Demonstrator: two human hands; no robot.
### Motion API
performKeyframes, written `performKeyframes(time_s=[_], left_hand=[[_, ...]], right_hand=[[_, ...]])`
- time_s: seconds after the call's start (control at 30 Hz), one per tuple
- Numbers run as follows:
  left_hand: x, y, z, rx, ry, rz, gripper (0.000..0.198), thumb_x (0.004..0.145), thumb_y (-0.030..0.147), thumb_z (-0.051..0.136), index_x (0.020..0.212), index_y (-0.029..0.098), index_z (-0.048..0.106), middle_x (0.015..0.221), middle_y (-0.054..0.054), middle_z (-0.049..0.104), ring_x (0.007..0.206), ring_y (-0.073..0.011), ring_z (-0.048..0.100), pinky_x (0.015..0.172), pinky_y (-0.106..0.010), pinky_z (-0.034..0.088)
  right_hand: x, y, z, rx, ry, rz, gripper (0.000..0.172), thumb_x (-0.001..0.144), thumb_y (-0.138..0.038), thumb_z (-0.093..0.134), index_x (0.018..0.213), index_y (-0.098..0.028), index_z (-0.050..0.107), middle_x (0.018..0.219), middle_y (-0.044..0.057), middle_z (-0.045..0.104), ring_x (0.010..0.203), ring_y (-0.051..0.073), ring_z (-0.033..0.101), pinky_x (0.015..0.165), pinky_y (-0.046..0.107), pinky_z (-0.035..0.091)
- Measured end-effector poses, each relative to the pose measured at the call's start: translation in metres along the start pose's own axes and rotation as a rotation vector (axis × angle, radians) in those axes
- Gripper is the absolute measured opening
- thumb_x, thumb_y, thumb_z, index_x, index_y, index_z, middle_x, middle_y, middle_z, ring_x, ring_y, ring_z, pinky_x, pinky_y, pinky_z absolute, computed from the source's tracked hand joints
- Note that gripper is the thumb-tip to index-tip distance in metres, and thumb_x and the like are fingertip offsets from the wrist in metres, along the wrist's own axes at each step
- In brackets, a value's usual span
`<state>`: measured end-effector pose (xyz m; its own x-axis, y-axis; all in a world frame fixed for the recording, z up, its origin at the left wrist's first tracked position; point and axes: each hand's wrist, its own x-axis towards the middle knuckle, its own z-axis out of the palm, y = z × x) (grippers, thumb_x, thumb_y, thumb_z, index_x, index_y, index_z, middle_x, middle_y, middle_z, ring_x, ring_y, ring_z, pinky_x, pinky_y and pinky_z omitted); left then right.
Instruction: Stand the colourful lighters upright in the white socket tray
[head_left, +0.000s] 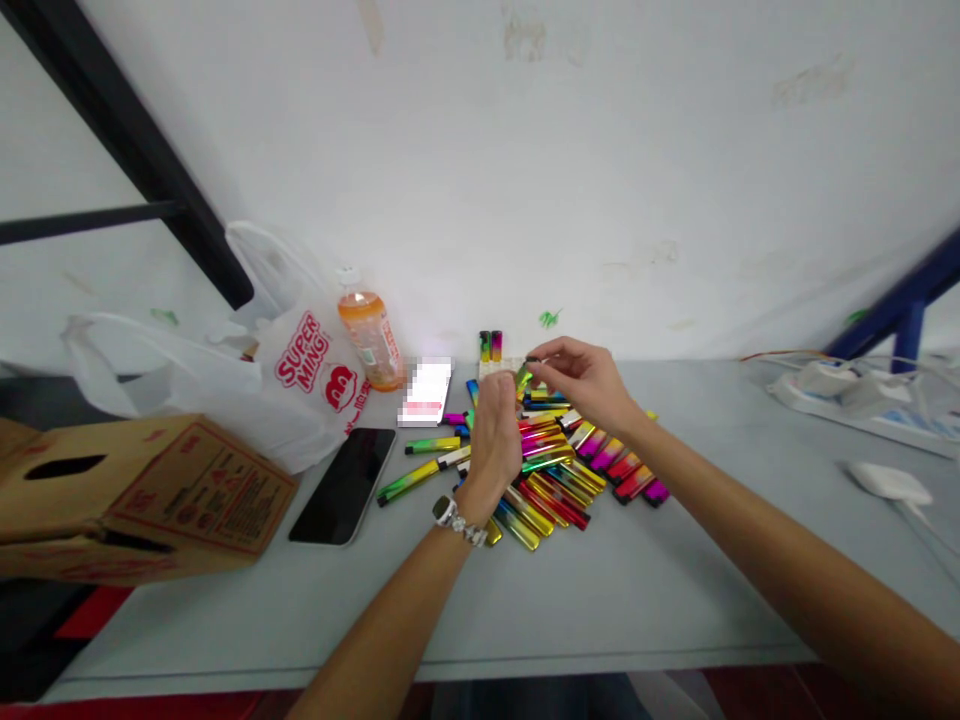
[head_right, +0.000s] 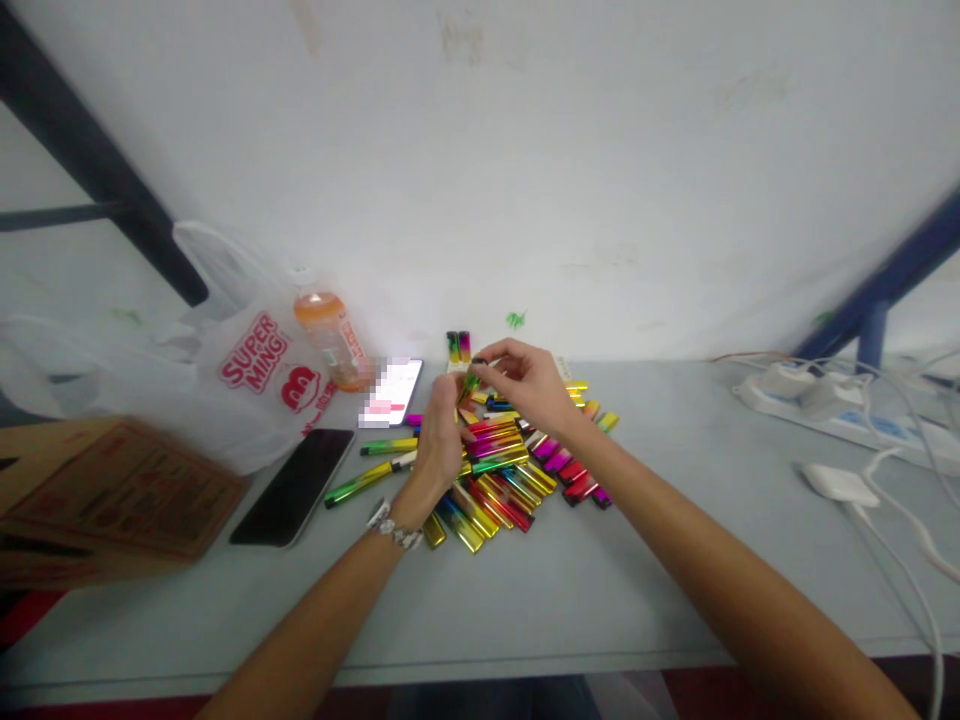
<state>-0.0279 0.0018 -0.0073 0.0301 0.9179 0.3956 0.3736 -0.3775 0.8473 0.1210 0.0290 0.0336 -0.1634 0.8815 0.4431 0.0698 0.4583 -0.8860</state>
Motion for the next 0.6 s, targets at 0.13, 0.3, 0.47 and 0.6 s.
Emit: performKeyframes(time_s=[0.13, 0.3, 0.47, 0.6], left_hand=[[0.004, -0.005, -0.007, 0.004, 0.228, 0.059, 0.043, 0.103, 0.05, 0.026, 0.119, 0.02, 0.053, 0.12, -0.009, 0.059, 0.112, -0.02, 0.056, 0.1, -0.034, 0.043], [0.011, -0.015, -0.011, 0.06, 0.162, 0.066, 0.046, 0.104, 0.044, 0.023, 0.089, 0.021, 0.06, 0.094, -0.006, 0.066, 0.096, -0.0206, 0.06, 0.091, -0.035, 0.045], [0.014, -0.016, -0.011, 0.18, 0.055, 0.015, 0.043, 0.102, 0.042, 0.031, 0.078, 0.021, 0.061, 0.082, -0.004, 0.069, 0.085, -0.0207, 0.062, 0.081, -0.033, 0.044], [0.014, -0.017, -0.011, 0.291, 0.001, -0.003, 0.035, 0.099, 0.031, 0.037, 0.074, 0.021, 0.06, 0.08, -0.004, 0.07, 0.081, -0.0199, 0.062, 0.074, -0.03, 0.042]], right_hand=[[0.044, 0.012, -0.011, -0.237, 0.041, -0.119, 0.025, 0.083, -0.036, 0.07, 0.098, -0.017, 0.068, 0.084, 0.005, 0.071, 0.068, 0.015, 0.067, 0.059, 0.029, 0.052], [0.083, 0.051, -0.017, -0.524, -0.008, -0.152, 0.015, 0.082, -0.025, 0.066, 0.093, -0.016, 0.071, 0.083, 0.004, 0.073, 0.069, 0.015, 0.067, 0.066, 0.029, 0.053], [0.094, 0.075, -0.013, -0.593, -0.044, -0.125, 0.012, 0.08, -0.017, 0.065, 0.09, -0.015, 0.072, 0.081, 0.004, 0.074, 0.067, 0.015, 0.067, 0.067, 0.028, 0.053], [0.097, 0.084, -0.012, -0.592, -0.074, -0.103, 0.012, 0.08, -0.015, 0.065, 0.09, -0.014, 0.072, 0.079, 0.004, 0.074, 0.068, 0.015, 0.067, 0.068, 0.027, 0.052]])
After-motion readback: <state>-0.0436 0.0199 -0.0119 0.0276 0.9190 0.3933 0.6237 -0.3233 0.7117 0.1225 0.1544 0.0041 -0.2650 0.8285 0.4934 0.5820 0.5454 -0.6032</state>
